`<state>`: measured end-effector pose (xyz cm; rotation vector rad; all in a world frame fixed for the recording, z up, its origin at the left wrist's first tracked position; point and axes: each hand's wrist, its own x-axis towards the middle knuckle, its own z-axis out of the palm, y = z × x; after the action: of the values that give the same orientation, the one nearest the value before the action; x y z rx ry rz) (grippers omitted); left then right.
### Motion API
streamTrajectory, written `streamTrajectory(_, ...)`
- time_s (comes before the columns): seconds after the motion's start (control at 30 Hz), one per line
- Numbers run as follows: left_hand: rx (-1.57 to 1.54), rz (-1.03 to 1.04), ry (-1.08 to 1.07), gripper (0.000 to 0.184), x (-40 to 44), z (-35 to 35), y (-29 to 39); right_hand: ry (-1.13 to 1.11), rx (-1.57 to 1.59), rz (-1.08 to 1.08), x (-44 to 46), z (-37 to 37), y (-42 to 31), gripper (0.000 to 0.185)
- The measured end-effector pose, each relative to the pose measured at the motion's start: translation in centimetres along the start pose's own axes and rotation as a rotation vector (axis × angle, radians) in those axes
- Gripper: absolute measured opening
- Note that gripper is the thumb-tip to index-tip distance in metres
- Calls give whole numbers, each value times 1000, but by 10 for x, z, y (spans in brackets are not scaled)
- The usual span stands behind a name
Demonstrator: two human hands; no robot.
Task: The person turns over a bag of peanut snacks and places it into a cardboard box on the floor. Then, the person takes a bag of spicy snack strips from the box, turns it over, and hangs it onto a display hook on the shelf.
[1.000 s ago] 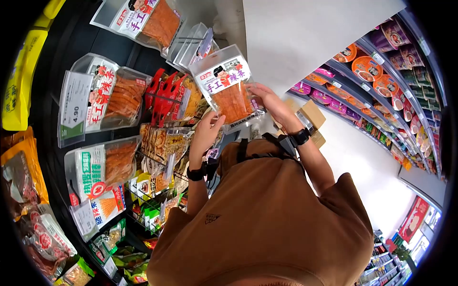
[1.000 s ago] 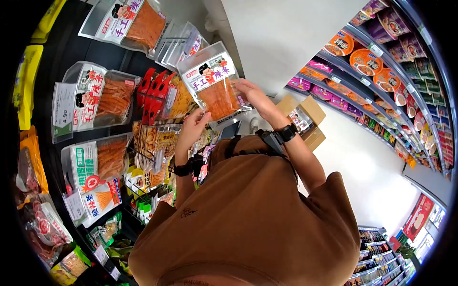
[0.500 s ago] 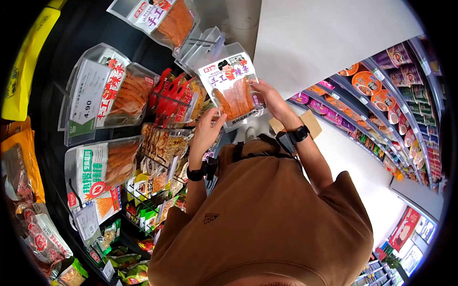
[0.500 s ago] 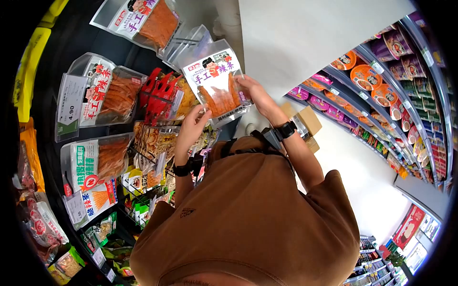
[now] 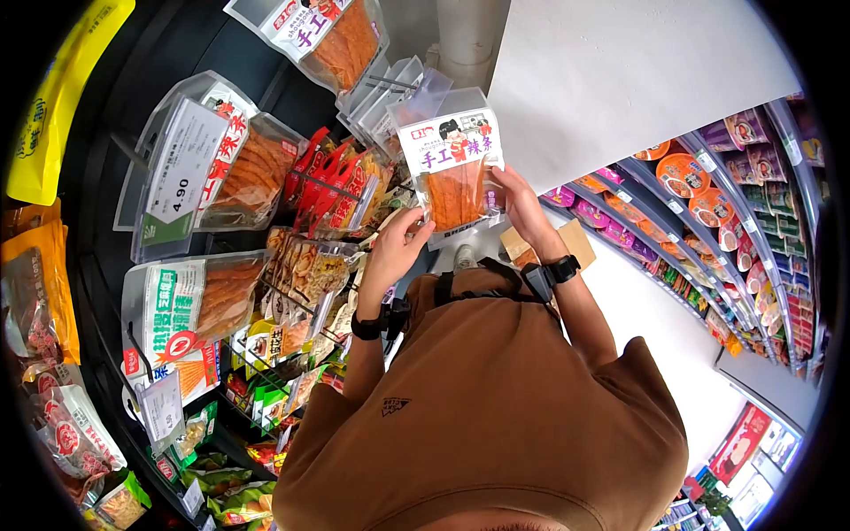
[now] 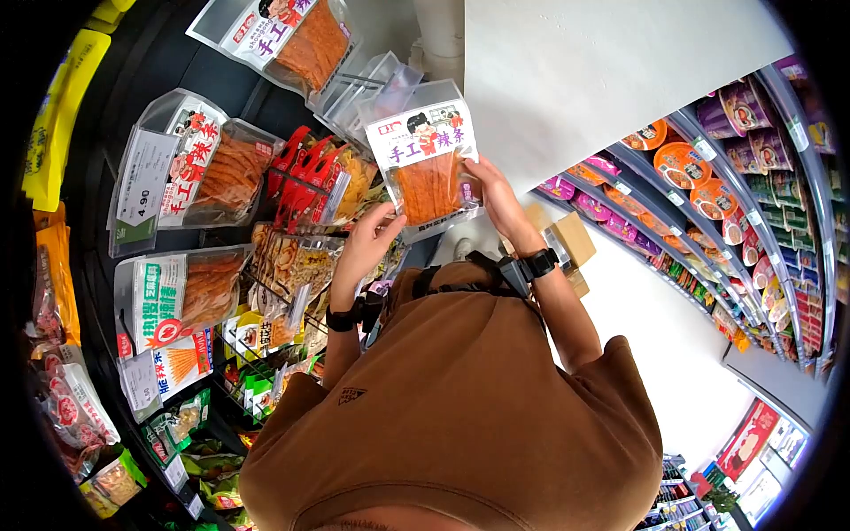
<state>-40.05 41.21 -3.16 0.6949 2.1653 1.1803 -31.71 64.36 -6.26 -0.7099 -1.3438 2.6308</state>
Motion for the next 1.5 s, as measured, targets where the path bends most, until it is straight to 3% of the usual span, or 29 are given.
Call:
streamTrajectory(0.4, -7, 2, 31, 44, 8, 3, -7, -42, -247, 43, 30, 2, -10, 32)
streamTrajectory(0.67, -51, -42, 50, 45, 16, -2, -15, -52, -257, 26, 41, 16, -17, 24)
streamTrajectory(0.87, -25, 68, 97, 35, 22, 4, -30, -76, -268, 40, 49, 12, -14, 24)
streamTrajectory(0.93, 14, -29, 28, 43, 21, 1, -30, -59, -258, 48, 51, 11, -11, 23)
streamTrajectory(1.5, -200, -49, 64, 49, 44, 14, -67, -76, -207, 78, 92, 7, 4, 17)
